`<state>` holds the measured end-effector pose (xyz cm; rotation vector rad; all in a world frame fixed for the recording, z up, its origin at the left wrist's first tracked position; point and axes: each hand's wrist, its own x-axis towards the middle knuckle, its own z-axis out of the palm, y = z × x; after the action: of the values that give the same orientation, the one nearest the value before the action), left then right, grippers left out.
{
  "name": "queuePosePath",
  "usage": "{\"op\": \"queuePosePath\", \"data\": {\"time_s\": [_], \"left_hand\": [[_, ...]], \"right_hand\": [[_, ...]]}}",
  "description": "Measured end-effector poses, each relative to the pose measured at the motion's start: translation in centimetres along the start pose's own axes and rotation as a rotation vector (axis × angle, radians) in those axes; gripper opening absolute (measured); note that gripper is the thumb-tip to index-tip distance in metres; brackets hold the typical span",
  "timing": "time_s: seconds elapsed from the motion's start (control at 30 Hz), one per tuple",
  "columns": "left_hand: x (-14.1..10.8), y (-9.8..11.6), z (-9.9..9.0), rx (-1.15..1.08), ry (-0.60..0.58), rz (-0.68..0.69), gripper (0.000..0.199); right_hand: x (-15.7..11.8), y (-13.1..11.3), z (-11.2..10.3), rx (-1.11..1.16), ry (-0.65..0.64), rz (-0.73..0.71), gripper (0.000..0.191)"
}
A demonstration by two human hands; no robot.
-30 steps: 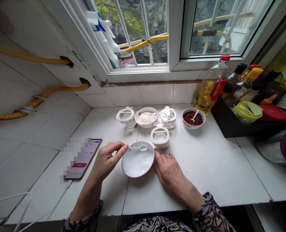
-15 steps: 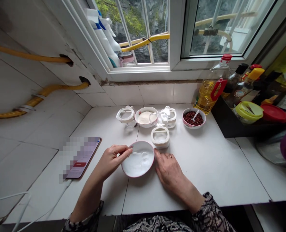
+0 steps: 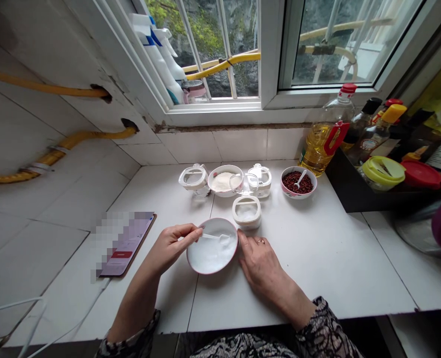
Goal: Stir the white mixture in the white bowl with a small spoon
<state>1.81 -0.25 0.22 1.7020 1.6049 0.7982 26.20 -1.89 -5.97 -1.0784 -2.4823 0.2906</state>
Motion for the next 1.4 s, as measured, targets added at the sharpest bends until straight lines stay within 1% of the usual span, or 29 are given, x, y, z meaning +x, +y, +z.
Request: {"op": "queuePosePath", "data": {"time_s": [0.13,0.23,0.33,0.4,0.5,0.57,0.63,0.73,0.8,0.87,0.93,1.03,1.13,1.17,1.23,1.33,1.4], "left_hand": [[0.0,0.0,0.0,-0.015,-0.003,-0.002,0.04],[0.2,0.0,-0.2,-0.086,0.04,-0.033,0.038],[0.5,0.3,-0.5,-0.172,0.091,-0.025,0.036],[0.8,0.9,-0.6,-0.196,0.156,0.0,0.035],[1.2,2.1,-0.1,-0.155,0.333,0.058,0.033],[1.5,2.6,0.7,-0.071,0.456,0.142,0.031],[1.8,2.7,1.7,0.065,0.504,0.271,0.031],[2.0,2.2,2.9,0.292,0.454,0.441,0.029],[2.0,1.8,3.3,0.341,0.447,0.475,0.03],[1.8,1.5,3.2,0.289,0.479,0.449,0.032],[1.6,1.4,2.8,0.183,0.508,0.381,0.033],[1.2,1.3,1.9,0.014,0.472,0.253,0.032],[0.7,0.8,0.7,-0.055,0.392,0.171,0.03],[0.5,0.5,0.4,-0.041,0.357,0.157,0.031],[0.2,-0.1,-0.2,0.024,0.249,0.13,0.033],[-0.1,-0.6,-0.4,0.114,0.102,0.099,0.038],[-0.1,-0.6,-0.2,0.156,0.064,0.101,0.042]], "right_hand": [[0.0,0.0,0.1,-0.007,0.001,0.0,0.075],[-0.1,0.1,0.1,-0.007,0.001,-0.009,0.072],[-0.1,0.1,0.1,-0.011,0.005,-0.016,0.072],[-0.1,0.1,0.1,-0.011,0.005,-0.01,0.072],[-0.1,0.2,0.1,0.002,0.011,-0.007,0.073],[-0.1,0.2,0.2,0.01,0.015,-0.008,0.074],[-0.1,0.2,0.2,0.002,0.014,-0.005,0.073],[-0.2,0.2,0.3,-0.012,0.011,-0.005,0.073],[-0.2,0.2,0.3,-0.009,0.011,-0.009,0.074],[-0.1,0.2,0.3,-0.008,0.005,-0.007,0.074],[-0.1,0.1,0.3,-0.01,0.002,-0.004,0.074],[-0.1,0.1,0.2,-0.008,0.003,0.002,0.073],[-0.1,0.0,0.1,-0.005,-0.006,0.004,0.073],[-0.1,0.0,0.1,-0.005,-0.007,0.001,0.073],[-0.1,0.0,0.1,-0.012,-0.003,-0.01,0.074],[-0.1,0.0,0.0,-0.029,0.012,-0.016,0.074],[-0.1,0.1,0.0,-0.028,0.013,-0.014,0.074]]}}
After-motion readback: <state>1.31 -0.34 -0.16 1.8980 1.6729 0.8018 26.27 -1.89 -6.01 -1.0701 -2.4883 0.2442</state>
